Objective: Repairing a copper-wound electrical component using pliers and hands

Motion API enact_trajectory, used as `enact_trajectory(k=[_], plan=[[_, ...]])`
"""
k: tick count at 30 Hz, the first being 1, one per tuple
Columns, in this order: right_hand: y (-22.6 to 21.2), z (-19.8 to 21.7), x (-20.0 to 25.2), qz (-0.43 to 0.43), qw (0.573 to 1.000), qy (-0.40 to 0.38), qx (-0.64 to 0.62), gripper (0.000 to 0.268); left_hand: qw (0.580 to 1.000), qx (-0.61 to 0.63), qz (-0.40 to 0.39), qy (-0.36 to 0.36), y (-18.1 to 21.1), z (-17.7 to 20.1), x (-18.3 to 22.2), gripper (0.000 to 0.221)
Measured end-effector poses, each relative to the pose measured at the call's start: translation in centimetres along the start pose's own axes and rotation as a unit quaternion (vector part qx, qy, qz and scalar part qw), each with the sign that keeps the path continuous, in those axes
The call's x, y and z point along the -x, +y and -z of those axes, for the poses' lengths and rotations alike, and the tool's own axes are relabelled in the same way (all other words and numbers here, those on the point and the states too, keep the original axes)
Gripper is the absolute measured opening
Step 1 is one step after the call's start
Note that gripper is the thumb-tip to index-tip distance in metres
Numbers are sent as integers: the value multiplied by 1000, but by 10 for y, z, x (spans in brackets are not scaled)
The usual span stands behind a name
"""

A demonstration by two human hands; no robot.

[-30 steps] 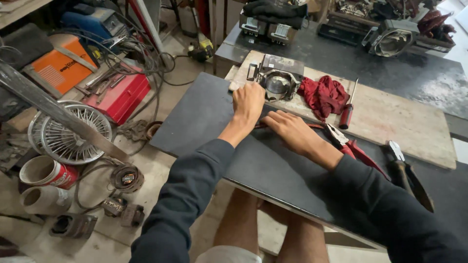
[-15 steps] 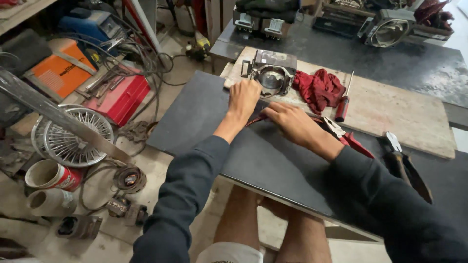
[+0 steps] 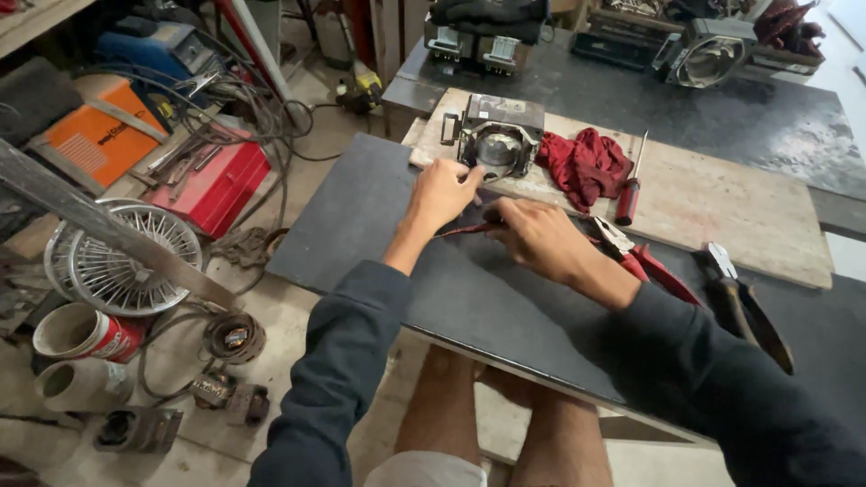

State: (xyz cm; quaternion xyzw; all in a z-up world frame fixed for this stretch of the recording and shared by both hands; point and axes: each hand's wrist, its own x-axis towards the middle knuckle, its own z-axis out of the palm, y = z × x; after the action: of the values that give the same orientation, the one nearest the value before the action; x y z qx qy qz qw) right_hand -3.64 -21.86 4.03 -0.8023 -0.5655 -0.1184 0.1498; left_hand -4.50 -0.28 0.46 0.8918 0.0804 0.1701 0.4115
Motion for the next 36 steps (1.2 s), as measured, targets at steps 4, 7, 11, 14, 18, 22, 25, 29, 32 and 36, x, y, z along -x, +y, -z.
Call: enact_trajectory(k=[4, 7, 11, 14, 18, 22, 25, 29, 32, 36], plan=[[-12, 5, 0, 8, 1000, -1, -3, 25, 997, 73, 9, -18, -1, -9, -10, 41], [-3, -2, -3, -25, 998, -12, 54, 34, 999, 48, -15, 17, -9, -18, -22, 35], [2, -12, -9, -34, 994, 13, 99, 19, 988, -35, -56, 137, 15, 16, -7, 46], [9, -21, -13, -39, 994, 56, 84, 17, 967, -44, -54, 245, 26, 30, 3, 38], [14, -16, -25, -69, 991, 113, 0, 39, 933, 41, -150, 323, 27, 47, -29, 42], [18, -26, -28, -84, 987, 135, 9, 38, 976, 152, -32, 155, 26, 54, -86, 78], [19, -33, -27, -80, 986, 145, 6, 33, 985, 166, -38, -7, 18, 45, -129, 94], [14, -35, -27, -97, 979, 176, -29, 28, 951, 264, -10, -161, 15, 22, -169, 95], [6, -29, -25, -86, 980, 172, -43, 31, 940, 241, -8, -242, 24, 19, -170, 97], [11, -39, -23, -68, 983, 162, -47, 35, 957, 143, 14, -252, 27, 22, -166, 101]])
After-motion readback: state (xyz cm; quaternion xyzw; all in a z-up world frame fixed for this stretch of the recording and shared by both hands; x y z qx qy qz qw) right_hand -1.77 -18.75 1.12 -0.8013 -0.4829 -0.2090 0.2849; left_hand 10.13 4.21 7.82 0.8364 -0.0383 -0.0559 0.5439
